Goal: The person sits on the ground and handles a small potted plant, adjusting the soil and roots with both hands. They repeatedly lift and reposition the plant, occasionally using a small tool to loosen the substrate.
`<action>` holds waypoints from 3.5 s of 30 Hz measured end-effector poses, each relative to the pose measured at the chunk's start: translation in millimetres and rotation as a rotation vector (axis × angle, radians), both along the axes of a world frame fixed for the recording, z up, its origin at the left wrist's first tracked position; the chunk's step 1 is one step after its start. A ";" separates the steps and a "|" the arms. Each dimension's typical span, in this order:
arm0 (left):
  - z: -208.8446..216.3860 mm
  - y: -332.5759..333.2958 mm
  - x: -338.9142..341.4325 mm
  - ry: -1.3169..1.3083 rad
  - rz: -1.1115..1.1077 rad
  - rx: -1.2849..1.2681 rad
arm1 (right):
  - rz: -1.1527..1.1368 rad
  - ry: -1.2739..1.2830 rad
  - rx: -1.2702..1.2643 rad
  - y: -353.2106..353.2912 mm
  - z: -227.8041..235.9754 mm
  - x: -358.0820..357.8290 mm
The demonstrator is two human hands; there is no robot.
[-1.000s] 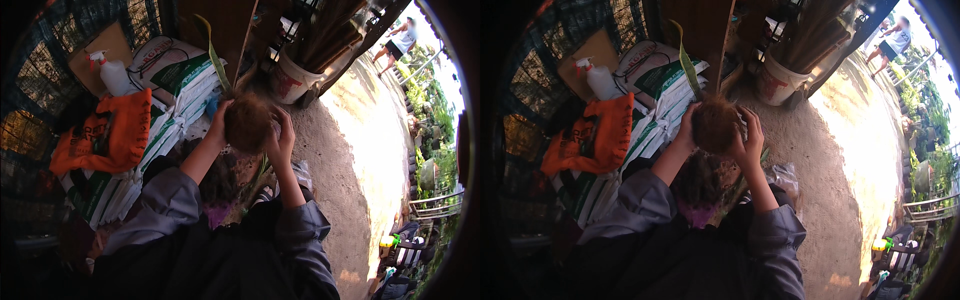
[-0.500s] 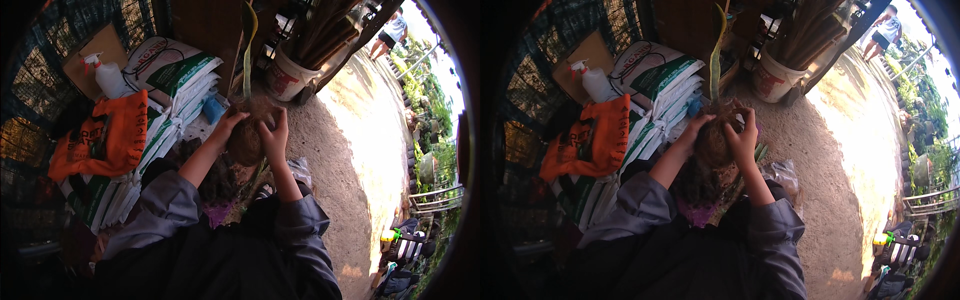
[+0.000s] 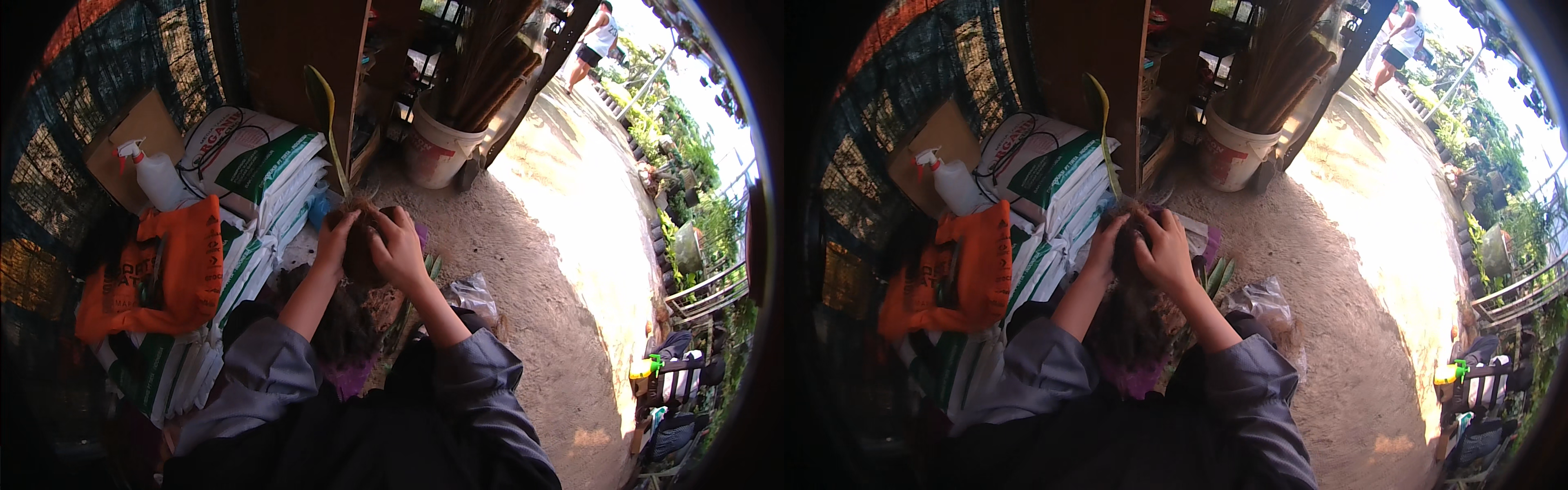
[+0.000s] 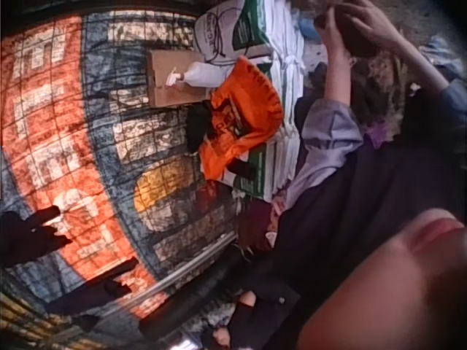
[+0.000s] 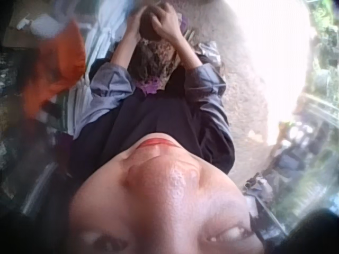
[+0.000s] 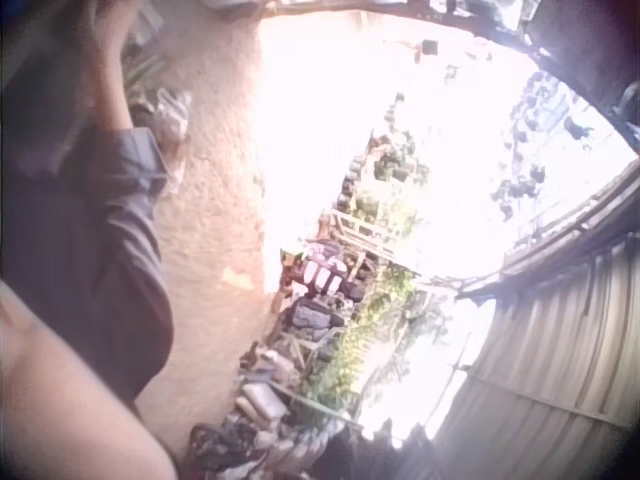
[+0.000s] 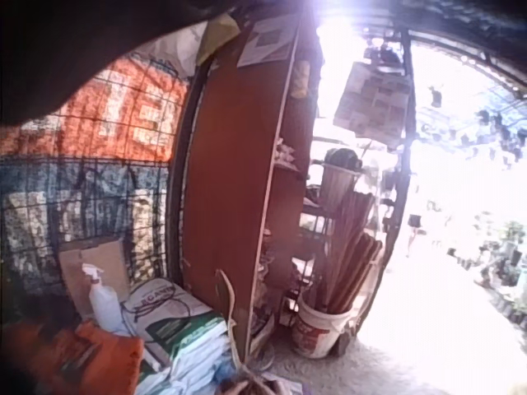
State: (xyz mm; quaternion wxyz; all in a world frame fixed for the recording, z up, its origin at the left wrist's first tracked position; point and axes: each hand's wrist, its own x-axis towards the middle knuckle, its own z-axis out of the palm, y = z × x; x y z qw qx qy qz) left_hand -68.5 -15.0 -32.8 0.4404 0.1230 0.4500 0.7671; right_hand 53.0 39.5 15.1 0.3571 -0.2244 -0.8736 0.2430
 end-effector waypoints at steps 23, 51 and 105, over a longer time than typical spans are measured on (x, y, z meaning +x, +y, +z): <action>9.0 -3.8 6.6 0.102 0.053 -0.092 | 0.058 -0.005 0.041 1.3 6.9 9.5; -10.9 0.3 -2.6 -0.009 -0.127 0.060 | -0.070 0.033 0.216 6.4 -13.2 -4.3; 41.9 -21.7 26.8 1.616 0.373 -0.283 | -0.043 0.148 -0.249 8.0 -24.3 -11.4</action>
